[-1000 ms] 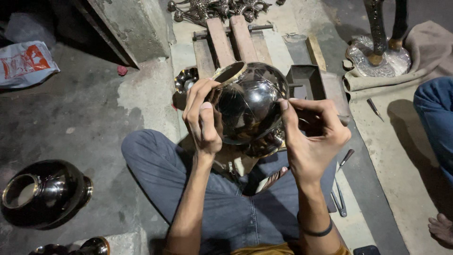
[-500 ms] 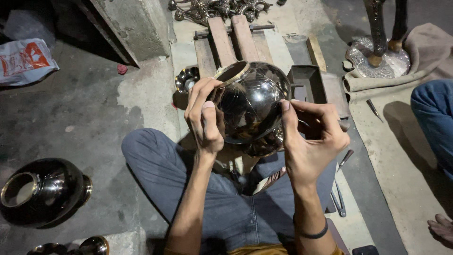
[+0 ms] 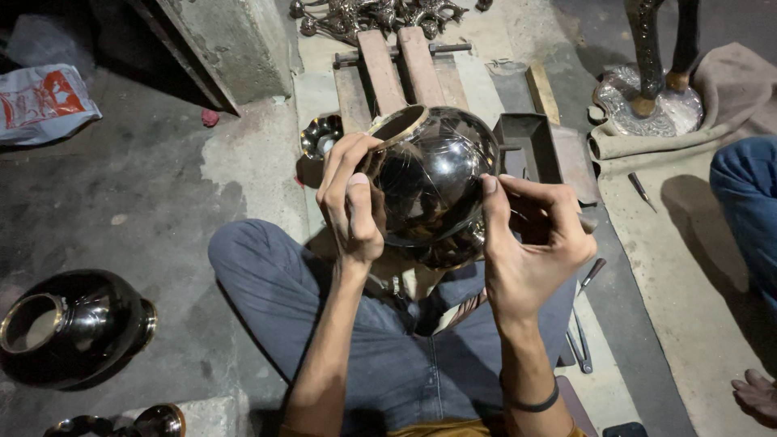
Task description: The person sits cross-legged and uses a small metal tool to engrave a floral pattern onto a polished metal vase. They rotate the vase with one hand while carefully carving with the other, occasionally pausing to inspect the work.
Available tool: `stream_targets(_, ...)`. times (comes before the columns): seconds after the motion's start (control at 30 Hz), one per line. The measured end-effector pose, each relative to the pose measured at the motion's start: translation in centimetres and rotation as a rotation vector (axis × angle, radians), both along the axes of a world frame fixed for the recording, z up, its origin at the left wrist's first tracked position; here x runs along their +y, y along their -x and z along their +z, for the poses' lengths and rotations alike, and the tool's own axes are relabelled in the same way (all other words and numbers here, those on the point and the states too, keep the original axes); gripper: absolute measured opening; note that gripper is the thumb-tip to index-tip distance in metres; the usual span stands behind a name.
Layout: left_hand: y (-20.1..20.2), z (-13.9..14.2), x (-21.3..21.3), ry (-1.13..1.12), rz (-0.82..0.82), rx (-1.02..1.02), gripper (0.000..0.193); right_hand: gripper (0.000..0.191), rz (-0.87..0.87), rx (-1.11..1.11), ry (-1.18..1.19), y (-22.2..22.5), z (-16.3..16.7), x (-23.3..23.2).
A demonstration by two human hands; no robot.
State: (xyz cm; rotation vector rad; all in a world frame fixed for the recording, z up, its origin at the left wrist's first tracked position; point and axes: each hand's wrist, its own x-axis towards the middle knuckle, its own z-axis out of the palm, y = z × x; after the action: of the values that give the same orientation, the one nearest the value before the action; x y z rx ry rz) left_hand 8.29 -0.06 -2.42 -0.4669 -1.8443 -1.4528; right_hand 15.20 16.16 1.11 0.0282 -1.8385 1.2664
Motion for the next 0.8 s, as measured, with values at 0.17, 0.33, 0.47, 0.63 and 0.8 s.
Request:
stream_targets(0.17,0.0,-0.1,-0.1,0.007,0.000,0.000,0.046,0.011,0.010,0.029,-0.026,-0.6,-0.2,-0.5)
stream_targets(0.33,0.1,-0.1,0.0,-0.011,-0.004,0.002,0.045,0.012,-0.006,0.022,-0.008,-0.6,-0.3,-0.7)
stream_targets(0.47,0.1,-0.1,0.0,-0.009,-0.005,0.009,0.044,0.012,-0.001,0.034,-0.011,-0.5,-0.4,-0.7)
stream_targets(0.63,0.1,-0.2,-0.1,-0.003,-0.006,0.006,0.045,0.011,0.017,0.048,-0.014,-0.5,-0.6,-0.6)
stream_targets(0.8,0.2,-0.3,0.0,-0.002,-0.006,-0.005,0.046,0.009,0.084,0.109,0.002,-0.2,-1.2,-0.4)
